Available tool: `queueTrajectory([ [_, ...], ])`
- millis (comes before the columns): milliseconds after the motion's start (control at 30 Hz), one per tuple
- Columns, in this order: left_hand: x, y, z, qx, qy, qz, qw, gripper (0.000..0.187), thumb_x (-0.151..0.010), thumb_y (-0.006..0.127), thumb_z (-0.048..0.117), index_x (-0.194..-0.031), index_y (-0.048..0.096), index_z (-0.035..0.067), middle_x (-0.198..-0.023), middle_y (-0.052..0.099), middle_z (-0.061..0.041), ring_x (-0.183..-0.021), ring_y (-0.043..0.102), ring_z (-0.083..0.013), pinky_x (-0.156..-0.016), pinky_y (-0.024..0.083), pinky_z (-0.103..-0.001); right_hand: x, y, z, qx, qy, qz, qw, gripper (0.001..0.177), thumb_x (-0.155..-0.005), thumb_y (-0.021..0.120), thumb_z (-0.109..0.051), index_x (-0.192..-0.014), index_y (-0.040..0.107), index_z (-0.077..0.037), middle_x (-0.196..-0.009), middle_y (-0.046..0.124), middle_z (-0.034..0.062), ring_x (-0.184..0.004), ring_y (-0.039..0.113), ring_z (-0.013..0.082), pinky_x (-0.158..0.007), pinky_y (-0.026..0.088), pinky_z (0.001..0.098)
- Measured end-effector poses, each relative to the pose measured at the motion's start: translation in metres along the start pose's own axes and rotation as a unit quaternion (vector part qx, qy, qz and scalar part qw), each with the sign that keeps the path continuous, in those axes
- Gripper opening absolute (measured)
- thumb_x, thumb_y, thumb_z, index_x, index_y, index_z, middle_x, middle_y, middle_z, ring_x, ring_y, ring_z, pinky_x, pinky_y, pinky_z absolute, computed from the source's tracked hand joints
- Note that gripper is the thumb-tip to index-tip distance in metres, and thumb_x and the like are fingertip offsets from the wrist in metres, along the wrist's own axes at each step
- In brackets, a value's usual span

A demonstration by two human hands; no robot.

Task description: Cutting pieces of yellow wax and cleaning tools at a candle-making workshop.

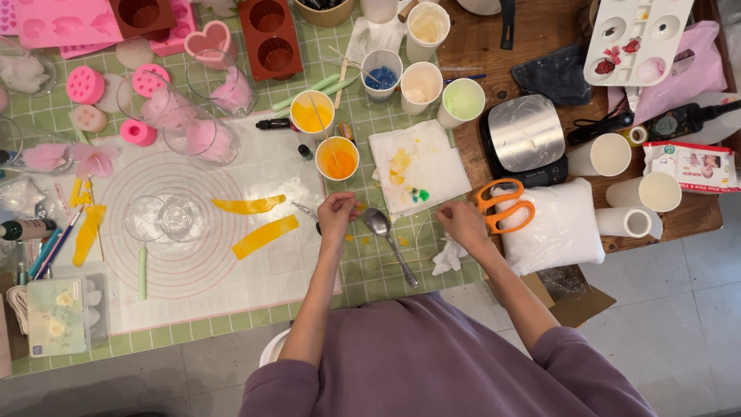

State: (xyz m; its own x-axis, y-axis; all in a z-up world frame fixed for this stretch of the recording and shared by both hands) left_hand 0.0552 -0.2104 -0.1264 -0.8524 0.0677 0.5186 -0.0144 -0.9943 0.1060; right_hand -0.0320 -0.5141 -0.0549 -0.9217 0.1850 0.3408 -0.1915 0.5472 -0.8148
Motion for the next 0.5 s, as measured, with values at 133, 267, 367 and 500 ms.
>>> queueTrajectory([
  [133,0.003,0.009,0.006,0.026,-0.012,-0.012,1.0,0.014,-0.096,0.063,0.005,-0.109,0.068,0.002,-0.091,0.075,-0.009,-0.072,0.069,-0.014,-0.066,0.056,-0.026,-0.012,-0.02,0.008,-0.07,0.018,0.076,0.995,0.023,-0.09,0.076,-0.025,-0.1,0.074,-0.005,-0.087,0.076,0.0145,-0.082,0.073,0.0313,-0.077,0.056,0.0423],
  [267,0.008,0.02,0.012,0.038,-0.021,-0.031,0.999,0.016,-0.097,0.063,0.007,-0.111,0.067,0.002,-0.091,0.075,-0.01,-0.072,0.07,-0.0141,-0.066,0.056,-0.027,-0.021,-0.048,0.022,-0.18,0.013,0.169,0.969,0.033,-0.087,0.073,-0.01,-0.115,0.065,0.006,-0.099,0.074,0.0184,-0.074,0.074,0.0268,-0.068,0.058,0.0384],
  [367,0.007,0.023,0.003,0.04,-0.024,-0.042,0.998,0.016,-0.097,0.064,0.008,-0.111,0.067,0.002,-0.092,0.075,-0.01,-0.072,0.07,-0.0138,-0.066,0.056,-0.027,-0.032,-0.05,0.037,-0.258,0.054,0.157,0.952,0.037,-0.089,0.068,-0.004,-0.122,0.06,0.01,-0.102,0.073,0.0178,-0.064,0.072,0.0226,-0.055,0.058,0.0353],
  [500,0.002,0.025,-0.008,0.049,-0.03,-0.051,0.997,0.017,-0.097,0.064,0.009,-0.112,0.068,0.003,-0.092,0.075,-0.01,-0.071,0.07,-0.0137,-0.066,0.056,-0.027,-0.045,-0.04,0.048,-0.258,0.127,0.098,0.953,0.042,-0.088,0.074,-0.006,-0.123,0.06,0.011,-0.089,0.074,0.0174,-0.054,0.067,0.0202,-0.046,0.054,0.0336],
])
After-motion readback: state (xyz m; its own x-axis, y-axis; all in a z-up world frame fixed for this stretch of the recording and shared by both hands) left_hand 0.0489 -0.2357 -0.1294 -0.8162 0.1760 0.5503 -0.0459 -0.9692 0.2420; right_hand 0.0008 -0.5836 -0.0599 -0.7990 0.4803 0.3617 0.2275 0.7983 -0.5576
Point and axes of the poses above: each hand's wrist, its own x-axis away from the middle knuckle, its own y-axis out of the palm, z = x × y, the point moved 10 cm from there along -x, towards the middle knuckle
